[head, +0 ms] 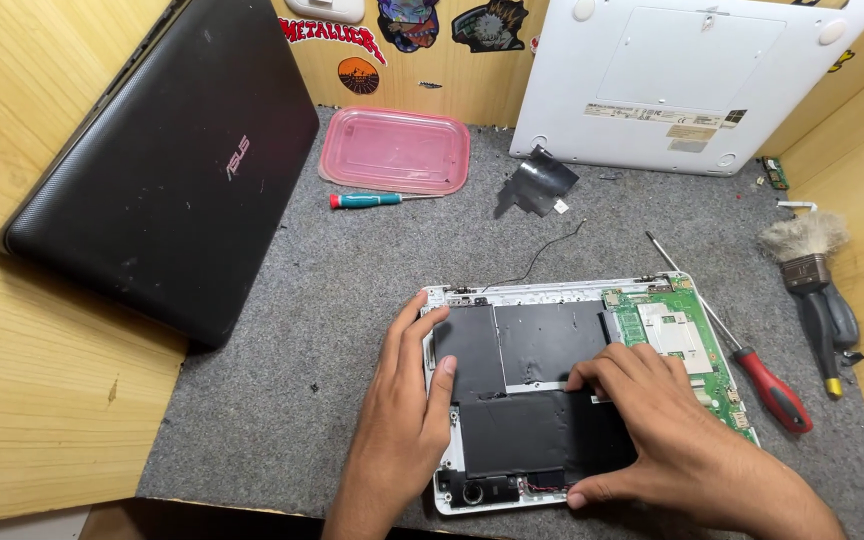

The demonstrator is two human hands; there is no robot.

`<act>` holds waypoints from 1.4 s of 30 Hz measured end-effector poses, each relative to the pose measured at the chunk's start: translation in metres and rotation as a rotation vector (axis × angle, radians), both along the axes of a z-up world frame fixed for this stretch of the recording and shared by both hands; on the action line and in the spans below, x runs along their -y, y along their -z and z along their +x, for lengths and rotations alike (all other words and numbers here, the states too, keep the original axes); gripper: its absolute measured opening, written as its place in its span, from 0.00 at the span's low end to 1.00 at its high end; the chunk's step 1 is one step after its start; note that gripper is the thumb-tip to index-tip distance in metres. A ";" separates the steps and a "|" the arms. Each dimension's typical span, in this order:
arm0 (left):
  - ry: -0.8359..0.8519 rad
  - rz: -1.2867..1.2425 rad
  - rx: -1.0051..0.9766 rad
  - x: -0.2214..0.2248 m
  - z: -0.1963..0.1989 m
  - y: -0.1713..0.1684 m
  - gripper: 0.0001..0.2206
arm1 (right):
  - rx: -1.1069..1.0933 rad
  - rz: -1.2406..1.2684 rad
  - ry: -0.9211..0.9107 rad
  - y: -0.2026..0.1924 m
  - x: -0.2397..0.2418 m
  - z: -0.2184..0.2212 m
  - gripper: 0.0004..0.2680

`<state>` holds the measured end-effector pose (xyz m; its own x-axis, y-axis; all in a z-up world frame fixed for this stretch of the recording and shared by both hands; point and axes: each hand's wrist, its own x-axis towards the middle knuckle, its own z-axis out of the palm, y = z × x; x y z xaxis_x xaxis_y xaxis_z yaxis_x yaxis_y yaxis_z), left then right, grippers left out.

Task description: Disassembling internal components of a laptop using a screwdriver on a repair bench.

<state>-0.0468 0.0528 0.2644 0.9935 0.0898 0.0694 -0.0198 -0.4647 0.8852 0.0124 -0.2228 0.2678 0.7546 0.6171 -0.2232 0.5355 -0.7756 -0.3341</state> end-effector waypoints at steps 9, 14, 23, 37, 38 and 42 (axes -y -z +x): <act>-0.019 -0.043 0.036 0.001 -0.001 -0.002 0.21 | 0.029 0.082 0.044 0.004 0.009 -0.010 0.36; -0.071 0.063 0.114 0.007 0.000 0.010 0.19 | -0.074 0.057 0.129 0.004 0.005 -0.004 0.37; -0.108 0.353 0.073 0.007 0.013 0.014 0.27 | -0.069 0.127 0.056 0.001 0.003 -0.004 0.35; -0.086 0.039 -0.152 -0.017 0.034 -0.008 0.20 | -0.162 0.145 0.222 -0.004 0.002 -0.015 0.34; -0.089 0.039 -0.154 -0.017 0.034 -0.007 0.20 | -0.165 0.145 0.219 -0.004 0.002 -0.015 0.34; -0.075 -0.049 -0.135 -0.019 0.025 -0.017 0.18 | -0.055 0.202 0.193 0.006 0.010 -0.022 0.34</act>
